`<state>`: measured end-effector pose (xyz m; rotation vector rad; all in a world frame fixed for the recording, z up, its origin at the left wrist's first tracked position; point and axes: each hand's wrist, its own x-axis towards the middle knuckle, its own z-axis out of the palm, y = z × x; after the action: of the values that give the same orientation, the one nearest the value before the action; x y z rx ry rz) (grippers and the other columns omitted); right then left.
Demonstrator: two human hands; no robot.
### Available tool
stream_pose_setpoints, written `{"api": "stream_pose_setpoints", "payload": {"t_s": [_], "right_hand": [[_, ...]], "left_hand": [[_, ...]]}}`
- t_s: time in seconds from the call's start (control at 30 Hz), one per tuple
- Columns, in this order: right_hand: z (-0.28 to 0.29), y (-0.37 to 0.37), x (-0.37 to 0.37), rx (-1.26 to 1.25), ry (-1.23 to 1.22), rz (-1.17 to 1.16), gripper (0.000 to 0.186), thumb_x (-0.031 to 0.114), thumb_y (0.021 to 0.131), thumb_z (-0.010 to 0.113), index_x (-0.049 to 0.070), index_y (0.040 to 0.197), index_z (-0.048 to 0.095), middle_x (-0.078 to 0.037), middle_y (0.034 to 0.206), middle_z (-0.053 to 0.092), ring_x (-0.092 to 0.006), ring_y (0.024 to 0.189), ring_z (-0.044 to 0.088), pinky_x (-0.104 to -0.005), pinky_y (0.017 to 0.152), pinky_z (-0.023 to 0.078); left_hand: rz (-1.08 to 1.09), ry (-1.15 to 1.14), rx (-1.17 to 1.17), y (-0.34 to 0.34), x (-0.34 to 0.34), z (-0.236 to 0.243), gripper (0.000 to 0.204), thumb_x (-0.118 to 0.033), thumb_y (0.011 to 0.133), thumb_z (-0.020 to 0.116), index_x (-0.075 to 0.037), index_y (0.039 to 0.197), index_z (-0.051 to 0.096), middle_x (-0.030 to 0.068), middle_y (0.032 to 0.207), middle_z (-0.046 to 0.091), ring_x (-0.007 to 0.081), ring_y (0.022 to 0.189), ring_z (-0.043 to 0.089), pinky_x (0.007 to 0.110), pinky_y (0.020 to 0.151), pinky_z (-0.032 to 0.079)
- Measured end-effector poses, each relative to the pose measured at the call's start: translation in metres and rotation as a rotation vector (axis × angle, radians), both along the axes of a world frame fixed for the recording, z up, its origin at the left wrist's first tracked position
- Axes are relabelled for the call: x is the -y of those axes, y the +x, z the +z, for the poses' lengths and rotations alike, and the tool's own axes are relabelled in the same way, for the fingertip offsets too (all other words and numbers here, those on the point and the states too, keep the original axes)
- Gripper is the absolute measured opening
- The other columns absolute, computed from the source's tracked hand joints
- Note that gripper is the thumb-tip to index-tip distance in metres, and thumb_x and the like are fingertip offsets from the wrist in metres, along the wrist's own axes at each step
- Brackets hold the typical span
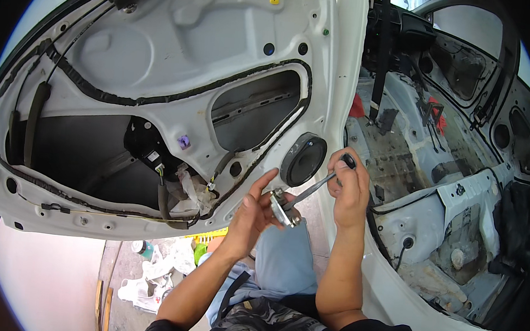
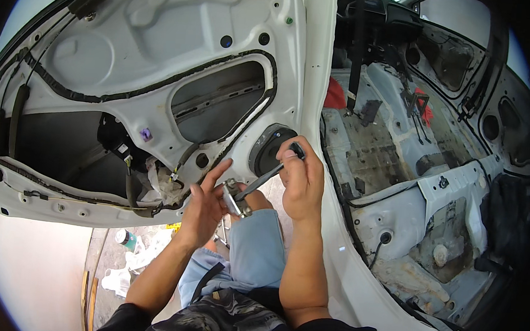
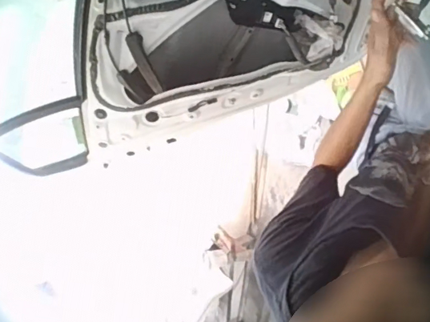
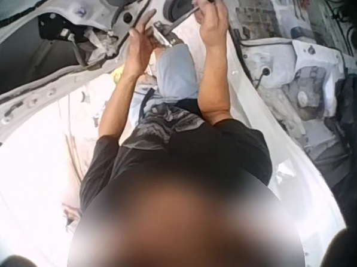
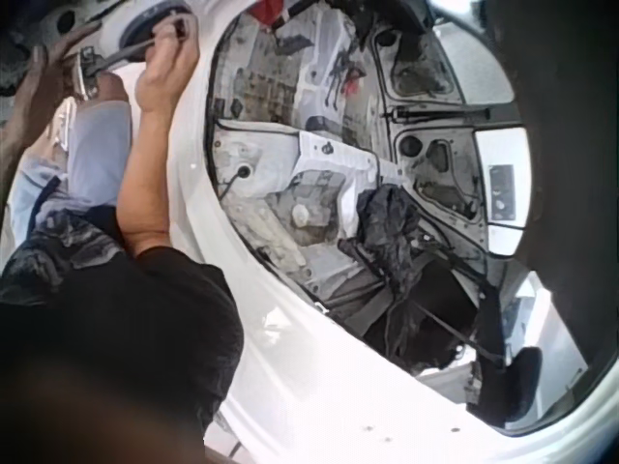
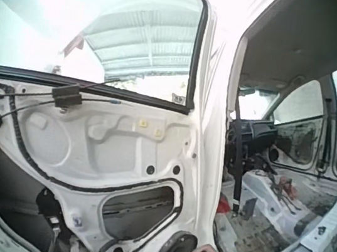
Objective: The person removes a rubber seal from the car door frame, then cleans a door hinge with a toothbrush and wipes it with a cloth. The person then reattaches the rubber seal to the door frame.
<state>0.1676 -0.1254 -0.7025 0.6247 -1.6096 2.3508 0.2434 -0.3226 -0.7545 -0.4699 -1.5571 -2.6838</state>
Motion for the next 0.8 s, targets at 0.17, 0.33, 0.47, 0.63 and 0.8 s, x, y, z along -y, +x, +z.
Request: {"api": "stream_pose_setpoints", "payload": {"t_s": [0.17, 0.33, 0.47, 0.63, 0.8], "right_hand": [[-0.021, -0.023, -0.03, 0.119, -0.092, -0.319, 0.016, 0.023, 0.096, 0.049, 0.01, 0.088, 0.055, 0.003, 0.072, 0.042, -0.0028, 0.052, 0.031, -0.0218, 0.046, 0.02], [-0.033, -0.035, -0.059, 0.084, -0.191, -0.22, 0.016, 0.02, 0.094, 0.048, 0.007, 0.087, 0.055, 0.002, 0.07, 0.041, -0.0032, 0.051, 0.03, -0.0216, 0.046, 0.02], [-0.032, -0.034, -0.053, 0.08, -0.18, -0.181, 0.017, 0.02, 0.093, 0.049, 0.007, 0.086, 0.055, 0.003, 0.07, 0.04, -0.0031, 0.052, 0.03, -0.0216, 0.047, 0.02], [-0.026, -0.035, -0.035, 0.071, -0.094, -0.111, 0.016, 0.02, 0.095, 0.049, 0.005, 0.09, 0.055, 0.003, 0.066, 0.039, -0.0031, 0.052, 0.03, -0.0215, 0.047, 0.021], [-0.026, -0.053, -0.019, 0.097, -0.131, -0.047, 0.017, 0.02, 0.094, 0.048, 0.006, 0.088, 0.057, 0.006, 0.067, 0.038, -0.002, 0.054, 0.03, -0.0219, 0.048, 0.02]], "left_hand": [[0.87, -1.805, -0.22, -0.007, 0.068, -0.093, 0.025, -0.024, 0.089, 0.069, -0.015, 0.112, 0.067, 0.0074, 0.081, 0.064, 0.0285, 0.071, 0.07, 0.041, 0.061, 0.056], [0.978, -1.965, -0.458, -0.018, 0.106, -0.162, 0.015, -0.026, 0.089, 0.067, -0.017, 0.101, 0.066, 0.0005, 0.078, 0.062, 0.0233, 0.057, 0.068, 0.037, 0.05, 0.054], [0.97, -2.067, -0.536, -0.034, 0.111, -0.164, 0.012, -0.023, 0.094, 0.061, -0.013, 0.086, 0.061, 0.0011, 0.078, 0.063, 0.0223, 0.053, 0.067, 0.037, 0.044, 0.052], [1.007, -1.851, -0.454, -0.029, 0.1, -0.155, 0.014, -0.021, 0.095, 0.061, -0.012, 0.085, 0.06, 0.0057, 0.079, 0.064, 0.0284, 0.051, 0.065, 0.041, 0.045, 0.051], [0.585, -2.049, 0.022, 0.015, 0.079, -0.147, 0.032, -0.002, 0.084, 0.055, -0.006, 0.116, 0.058, 0.014, 0.108, 0.068, 0.0337, 0.083, 0.07, 0.046, 0.066, 0.058]]}}
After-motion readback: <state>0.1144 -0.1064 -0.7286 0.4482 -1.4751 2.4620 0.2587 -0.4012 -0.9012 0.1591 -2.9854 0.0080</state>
